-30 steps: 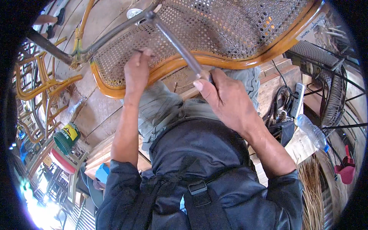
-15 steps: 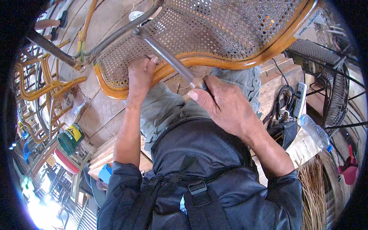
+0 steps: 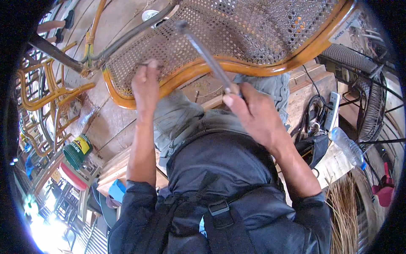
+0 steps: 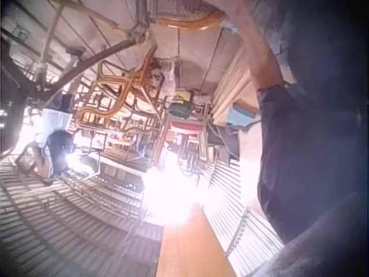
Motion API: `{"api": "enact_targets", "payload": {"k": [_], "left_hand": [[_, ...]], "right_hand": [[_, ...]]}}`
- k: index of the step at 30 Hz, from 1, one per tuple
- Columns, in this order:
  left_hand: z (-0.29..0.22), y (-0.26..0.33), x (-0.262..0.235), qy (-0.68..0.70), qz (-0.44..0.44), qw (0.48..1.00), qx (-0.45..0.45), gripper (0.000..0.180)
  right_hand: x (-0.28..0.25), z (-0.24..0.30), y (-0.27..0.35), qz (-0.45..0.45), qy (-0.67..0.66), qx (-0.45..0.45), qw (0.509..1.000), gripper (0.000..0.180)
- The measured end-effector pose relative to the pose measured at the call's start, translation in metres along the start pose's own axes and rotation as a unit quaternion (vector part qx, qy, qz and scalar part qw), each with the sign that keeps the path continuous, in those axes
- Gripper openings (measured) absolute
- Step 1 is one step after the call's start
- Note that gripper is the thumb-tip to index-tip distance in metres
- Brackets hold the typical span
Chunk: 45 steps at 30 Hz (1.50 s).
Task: Repairing a rattan chair using a hammer and a punch to secure fasteners.
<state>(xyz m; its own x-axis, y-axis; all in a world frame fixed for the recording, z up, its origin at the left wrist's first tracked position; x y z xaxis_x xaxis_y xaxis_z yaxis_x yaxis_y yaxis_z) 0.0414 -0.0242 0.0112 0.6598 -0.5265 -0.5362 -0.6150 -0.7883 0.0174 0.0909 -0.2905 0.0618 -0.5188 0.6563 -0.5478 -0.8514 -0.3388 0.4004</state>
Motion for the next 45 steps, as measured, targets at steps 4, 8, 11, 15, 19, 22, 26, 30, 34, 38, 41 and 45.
{"api": "enact_targets", "payload": {"k": [4, 8, 11, 15, 19, 22, 26, 30, 34, 38, 41, 45], "left_hand": [[0.019, 0.008, -0.041, 0.008, -0.061, 0.998, -0.025, 0.019], [0.037, 0.022, -0.082, -0.048, -0.123, 0.991, 0.008, 0.015], [0.031, 0.026, -0.083, -0.117, -0.128, 0.981, 0.092, 0.012], [0.010, 0.023, -0.062, -0.207, -0.099, 0.954, 0.192, 0.007], [0.005, 0.022, -0.058, -0.252, -0.099, 0.938, 0.217, 0.006], [0.005, 0.017, -0.055, -0.207, -0.049, 0.960, 0.184, 0.006], [0.003, 0.005, -0.039, -0.159, 0.038, 0.983, 0.084, 0.007], [0.001, -0.004, 0.003, -0.065, 0.114, 0.990, 0.060, 0.009], [0.000, 0.000, 0.004, -0.083, 0.098, 0.988, 0.088, 0.011], [0.002, -0.001, 0.002, -0.101, 0.103, 0.987, 0.070, 0.011], [0.000, 0.000, 0.005, -0.123, 0.114, 0.980, 0.109, 0.011], [0.000, 0.002, 0.006, -0.115, 0.102, 0.980, 0.129, 0.010]], "right_hand": [[-0.016, -0.045, -0.002, -0.030, 0.016, 0.055, 0.998, 0.044], [-0.017, -0.079, 0.009, -0.032, 0.040, 0.110, 0.993, 0.045], [-0.010, -0.108, 0.017, -0.014, 0.058, 0.155, 0.986, 0.044], [-0.005, -0.112, 0.011, -0.030, 0.055, 0.150, 0.987, 0.043], [-0.002, -0.113, 0.005, -0.024, 0.028, 0.174, 0.984, 0.038], [0.001, -0.105, 0.000, -0.021, 0.004, 0.191, 0.981, 0.039], [0.001, -0.107, -0.001, -0.015, -0.006, 0.186, 0.982, 0.034], [0.003, -0.111, -0.001, -0.004, -0.009, 0.183, 0.983, 0.033], [0.002, -0.106, 0.000, -0.008, -0.009, 0.186, 0.982, 0.035], [0.000, -0.084, -0.004, 0.005, 0.020, 0.162, 0.987, 0.038], [0.004, -0.070, -0.007, 0.019, 0.033, 0.135, 0.990, 0.042], [0.011, -0.025, -0.015, 0.059, 0.034, 0.084, 0.994, 0.047]]}}
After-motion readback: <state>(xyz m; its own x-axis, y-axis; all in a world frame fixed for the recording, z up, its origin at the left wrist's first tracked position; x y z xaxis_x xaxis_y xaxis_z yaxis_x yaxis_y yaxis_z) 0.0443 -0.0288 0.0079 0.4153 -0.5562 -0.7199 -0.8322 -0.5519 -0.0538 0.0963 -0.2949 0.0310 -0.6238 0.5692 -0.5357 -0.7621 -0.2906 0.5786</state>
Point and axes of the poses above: each hand's wrist, its own y-axis away from the middle knuckle, its own x-axis out of the palm, z = x × y, the point moved 8 cm from there along -y, towards the middle knuckle, and after that the axes turned 15 degrees about -z, right-handed, at the moved point
